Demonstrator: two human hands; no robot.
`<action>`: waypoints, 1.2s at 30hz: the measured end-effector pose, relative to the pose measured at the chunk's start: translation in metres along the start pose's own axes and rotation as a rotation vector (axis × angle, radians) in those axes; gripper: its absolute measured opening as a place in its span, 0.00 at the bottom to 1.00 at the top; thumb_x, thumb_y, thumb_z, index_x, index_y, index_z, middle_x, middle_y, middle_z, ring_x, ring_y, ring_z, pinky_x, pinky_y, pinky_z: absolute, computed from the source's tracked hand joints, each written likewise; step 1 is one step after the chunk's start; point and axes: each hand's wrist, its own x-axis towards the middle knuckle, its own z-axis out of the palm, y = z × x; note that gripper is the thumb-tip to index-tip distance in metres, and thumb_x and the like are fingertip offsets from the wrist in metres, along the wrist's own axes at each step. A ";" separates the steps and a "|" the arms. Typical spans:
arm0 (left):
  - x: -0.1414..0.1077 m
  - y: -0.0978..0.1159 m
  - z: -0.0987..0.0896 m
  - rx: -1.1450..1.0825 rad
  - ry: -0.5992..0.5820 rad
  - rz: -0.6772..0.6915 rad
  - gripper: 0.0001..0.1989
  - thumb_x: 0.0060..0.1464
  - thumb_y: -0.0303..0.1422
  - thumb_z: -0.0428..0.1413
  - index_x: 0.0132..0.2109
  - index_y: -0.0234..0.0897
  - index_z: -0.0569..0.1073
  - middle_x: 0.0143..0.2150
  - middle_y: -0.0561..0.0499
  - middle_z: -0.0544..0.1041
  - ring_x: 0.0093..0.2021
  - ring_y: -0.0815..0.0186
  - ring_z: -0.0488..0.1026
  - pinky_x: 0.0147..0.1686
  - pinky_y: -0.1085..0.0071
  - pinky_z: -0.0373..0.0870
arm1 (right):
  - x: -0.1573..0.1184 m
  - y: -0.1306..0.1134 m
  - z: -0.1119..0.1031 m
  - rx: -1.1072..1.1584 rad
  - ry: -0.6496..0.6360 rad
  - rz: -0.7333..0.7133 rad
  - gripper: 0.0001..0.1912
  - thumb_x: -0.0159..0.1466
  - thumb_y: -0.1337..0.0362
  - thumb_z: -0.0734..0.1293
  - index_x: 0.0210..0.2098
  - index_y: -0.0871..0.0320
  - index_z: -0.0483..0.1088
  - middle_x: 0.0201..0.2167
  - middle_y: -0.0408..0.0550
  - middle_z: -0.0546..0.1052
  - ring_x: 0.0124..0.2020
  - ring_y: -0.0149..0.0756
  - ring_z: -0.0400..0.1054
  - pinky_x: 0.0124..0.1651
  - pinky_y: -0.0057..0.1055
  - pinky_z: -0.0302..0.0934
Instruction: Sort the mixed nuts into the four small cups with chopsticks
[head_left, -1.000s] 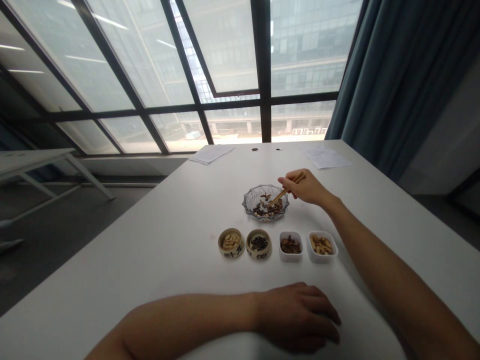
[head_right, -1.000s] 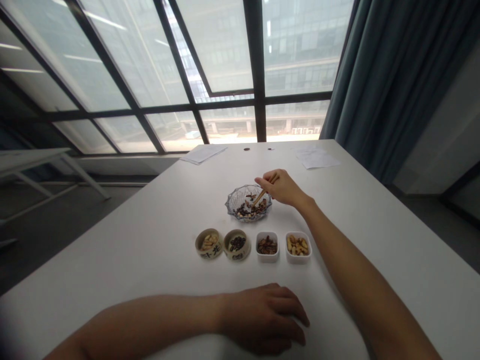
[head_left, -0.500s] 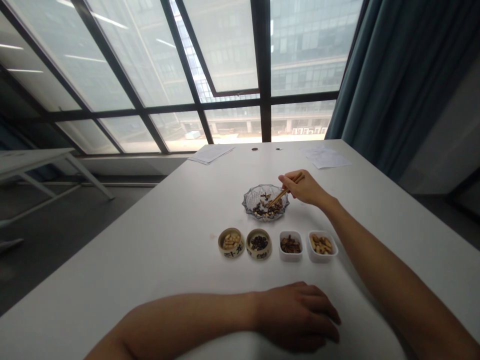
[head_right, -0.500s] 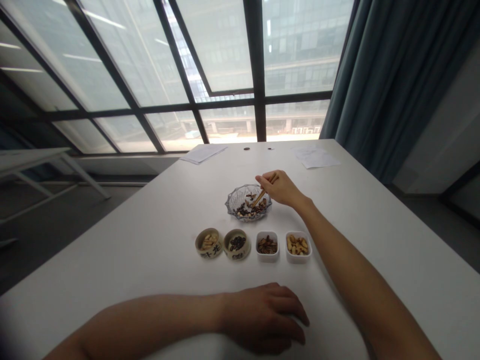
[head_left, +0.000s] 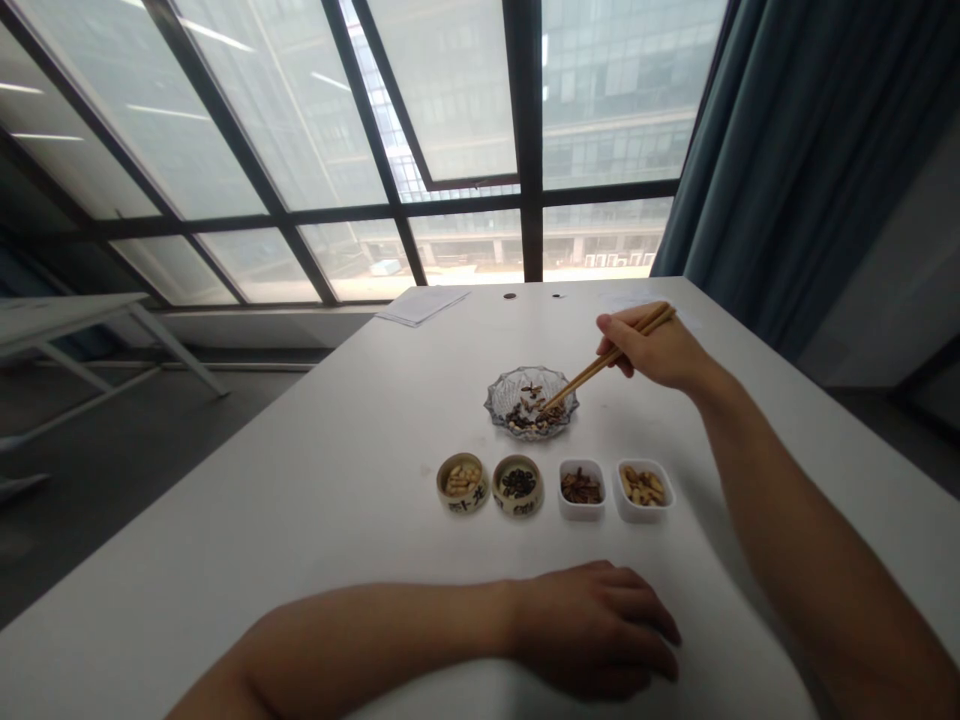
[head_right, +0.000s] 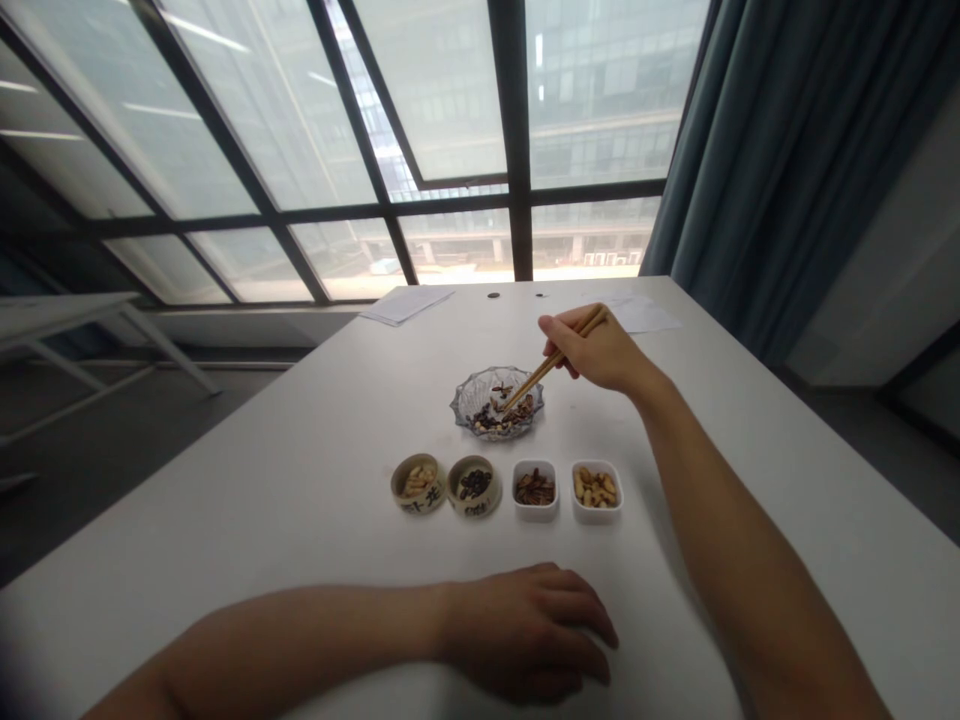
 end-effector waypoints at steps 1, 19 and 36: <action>0.000 0.000 0.000 -0.001 -0.001 -0.001 0.19 0.67 0.39 0.47 0.53 0.37 0.78 0.60 0.49 0.77 0.61 0.61 0.71 0.65 0.66 0.65 | -0.003 -0.006 -0.008 -0.004 -0.004 0.000 0.27 0.69 0.46 0.67 0.23 0.60 0.77 0.13 0.46 0.70 0.13 0.29 0.61 0.17 0.28 0.54; 0.003 0.000 0.000 -0.016 0.013 -0.002 0.17 0.66 0.38 0.50 0.53 0.37 0.77 0.59 0.48 0.77 0.60 0.61 0.71 0.64 0.66 0.66 | -0.022 -0.026 -0.031 0.018 -0.342 0.040 0.23 0.67 0.47 0.71 0.26 0.59 0.80 0.16 0.47 0.75 0.15 0.30 0.65 0.17 0.27 0.56; 0.003 0.001 -0.002 -0.025 -0.017 -0.013 0.16 0.65 0.38 0.50 0.53 0.37 0.76 0.60 0.47 0.77 0.61 0.61 0.72 0.65 0.64 0.66 | 0.009 0.024 0.010 -0.028 0.053 0.032 0.25 0.69 0.47 0.67 0.24 0.61 0.75 0.17 0.47 0.74 0.14 0.29 0.62 0.18 0.28 0.55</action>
